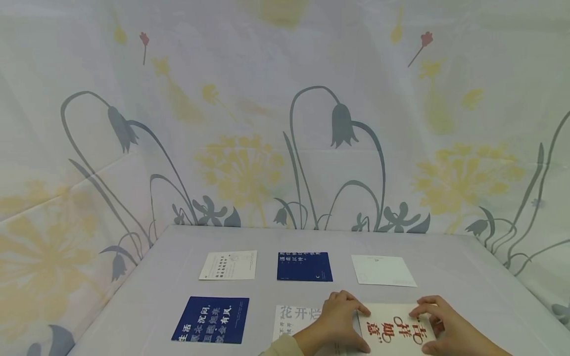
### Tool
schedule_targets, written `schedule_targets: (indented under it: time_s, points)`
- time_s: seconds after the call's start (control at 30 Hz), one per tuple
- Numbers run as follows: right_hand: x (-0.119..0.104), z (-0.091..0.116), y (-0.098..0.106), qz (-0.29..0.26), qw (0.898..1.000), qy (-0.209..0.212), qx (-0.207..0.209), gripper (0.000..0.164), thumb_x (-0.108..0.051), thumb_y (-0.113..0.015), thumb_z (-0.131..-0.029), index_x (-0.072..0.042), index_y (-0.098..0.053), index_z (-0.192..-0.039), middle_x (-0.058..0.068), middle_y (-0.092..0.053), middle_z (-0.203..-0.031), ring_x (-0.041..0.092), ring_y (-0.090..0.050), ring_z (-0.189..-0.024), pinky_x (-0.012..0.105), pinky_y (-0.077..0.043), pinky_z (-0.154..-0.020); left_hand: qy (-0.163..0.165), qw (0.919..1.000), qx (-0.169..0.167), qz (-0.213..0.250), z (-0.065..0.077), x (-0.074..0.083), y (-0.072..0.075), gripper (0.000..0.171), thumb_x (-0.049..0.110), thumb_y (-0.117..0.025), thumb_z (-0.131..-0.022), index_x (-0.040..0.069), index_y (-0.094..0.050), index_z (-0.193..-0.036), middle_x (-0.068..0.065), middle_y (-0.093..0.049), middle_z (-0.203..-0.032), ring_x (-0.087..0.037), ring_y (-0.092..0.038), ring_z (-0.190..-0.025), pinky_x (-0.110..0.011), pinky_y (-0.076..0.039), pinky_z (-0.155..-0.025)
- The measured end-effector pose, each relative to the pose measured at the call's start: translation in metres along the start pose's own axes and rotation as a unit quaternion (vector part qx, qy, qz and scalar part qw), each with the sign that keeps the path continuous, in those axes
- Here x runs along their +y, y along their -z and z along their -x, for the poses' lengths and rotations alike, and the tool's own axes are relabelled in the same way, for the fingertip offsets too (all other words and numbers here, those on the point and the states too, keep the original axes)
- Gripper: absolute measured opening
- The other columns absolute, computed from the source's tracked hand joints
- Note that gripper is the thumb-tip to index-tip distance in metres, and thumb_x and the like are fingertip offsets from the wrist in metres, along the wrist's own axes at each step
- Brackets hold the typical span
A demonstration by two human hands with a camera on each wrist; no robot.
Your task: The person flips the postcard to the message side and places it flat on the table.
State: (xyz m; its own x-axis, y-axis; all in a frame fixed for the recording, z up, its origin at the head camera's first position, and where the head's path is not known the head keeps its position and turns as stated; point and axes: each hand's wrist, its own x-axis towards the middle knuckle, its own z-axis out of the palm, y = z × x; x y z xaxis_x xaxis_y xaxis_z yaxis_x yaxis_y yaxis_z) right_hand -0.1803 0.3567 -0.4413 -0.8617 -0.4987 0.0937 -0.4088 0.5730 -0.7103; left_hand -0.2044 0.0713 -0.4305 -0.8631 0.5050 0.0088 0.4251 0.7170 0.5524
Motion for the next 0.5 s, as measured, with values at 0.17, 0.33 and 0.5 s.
schedule_targets:
  time_s: [0.17,0.33,0.5]
  points:
    - [-0.012,-0.002,-0.001,-0.001,0.994,-0.11,0.022,0.06,-0.019,-0.082,-0.067,0.004,-0.054,-0.116,0.029,-0.036,-0.113,0.01,-0.049,-0.074,0.025,-0.048,-0.06,0.006,0.9957,0.02,0.091,0.001,0.003,0.0,0.054,0.018,-0.092,-0.052,0.023,-0.07,-0.101,0.011,-0.041,-0.103,0.0,-0.047,-0.079,-0.016,-0.043,-0.072]
    - [-0.016,0.0,0.0,-0.009,0.981,-0.189,0.04,0.06,-0.022,-0.079,-0.071,0.003,-0.054,-0.119,0.006,-0.053,-0.093,0.014,-0.052,-0.072,0.025,-0.047,-0.06,0.008,0.9882,0.024,0.151,0.002,0.005,-0.001,0.054,0.006,-0.09,-0.053,0.015,-0.069,-0.102,0.01,-0.039,-0.105,0.004,-0.047,-0.06,-0.012,-0.042,-0.058]
    - [-0.013,0.004,0.007,-0.007,0.992,-0.119,0.048,0.052,-0.02,-0.075,-0.078,0.01,-0.054,-0.114,0.006,-0.059,-0.095,0.004,-0.054,-0.072,0.024,-0.049,-0.062,0.02,0.9805,0.05,0.189,0.001,0.007,-0.002,0.055,0.0,-0.087,-0.053,0.02,-0.068,-0.1,0.013,-0.041,-0.108,0.002,-0.048,-0.062,-0.013,-0.043,-0.058]
